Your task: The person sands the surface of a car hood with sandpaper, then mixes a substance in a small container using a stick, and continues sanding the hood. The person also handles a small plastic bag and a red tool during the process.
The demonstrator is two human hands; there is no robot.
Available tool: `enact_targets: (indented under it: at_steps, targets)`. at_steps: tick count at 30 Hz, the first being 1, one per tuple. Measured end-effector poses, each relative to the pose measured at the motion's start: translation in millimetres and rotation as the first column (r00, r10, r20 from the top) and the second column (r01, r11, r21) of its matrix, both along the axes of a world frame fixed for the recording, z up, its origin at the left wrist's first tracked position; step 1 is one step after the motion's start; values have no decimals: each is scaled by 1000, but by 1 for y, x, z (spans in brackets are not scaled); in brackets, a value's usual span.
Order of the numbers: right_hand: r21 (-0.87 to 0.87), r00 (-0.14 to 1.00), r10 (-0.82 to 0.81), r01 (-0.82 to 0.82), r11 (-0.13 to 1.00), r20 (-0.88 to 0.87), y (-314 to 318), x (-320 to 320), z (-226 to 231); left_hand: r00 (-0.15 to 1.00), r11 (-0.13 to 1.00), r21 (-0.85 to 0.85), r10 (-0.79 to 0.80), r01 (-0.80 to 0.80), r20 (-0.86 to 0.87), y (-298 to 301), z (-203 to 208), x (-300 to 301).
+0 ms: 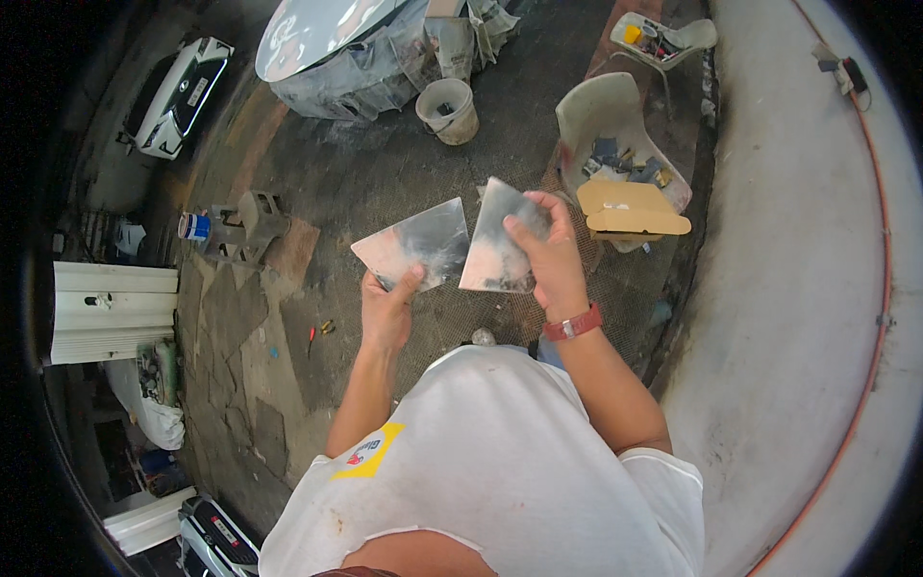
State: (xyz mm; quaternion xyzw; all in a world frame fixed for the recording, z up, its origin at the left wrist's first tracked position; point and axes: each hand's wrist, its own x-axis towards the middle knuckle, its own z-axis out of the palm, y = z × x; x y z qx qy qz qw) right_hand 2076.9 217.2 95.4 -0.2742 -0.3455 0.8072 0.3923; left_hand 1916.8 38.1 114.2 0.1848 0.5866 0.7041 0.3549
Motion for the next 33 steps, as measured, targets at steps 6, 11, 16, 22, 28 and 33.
enact_targets:
  at_steps: [6, 11, 16, 22, 28, 33]
  targets:
    - [-53, 995, -60, 65, 996, 86, -18, -14, 1, 983, 987, 27, -154, 157, -100, -5, 10, 9]
    - [-14, 997, -3, 4, 1000, 80, -22, -20, 4, 863, 960, -52, -271, 276, -427, 4, 30, 18]
    - [95, 990, 81, -93, 991, 117, -20, -19, 24, 727, 949, -172, -313, 264, -611, -2, 32, 19]
    - [546, 933, 89, -280, 790, 349, -10, -8, 66, 657, 874, -223, -475, 433, -586, -9, 52, 9]
    - [499, 934, 118, -285, 818, 338, 21, -6, 67, 727, 872, -177, -480, 456, -490, -7, 58, 11]
    - [477, 934, 150, -299, 827, 325, 15, -11, 64, 788, 908, -170, -417, 383, -452, 0, 59, 13]
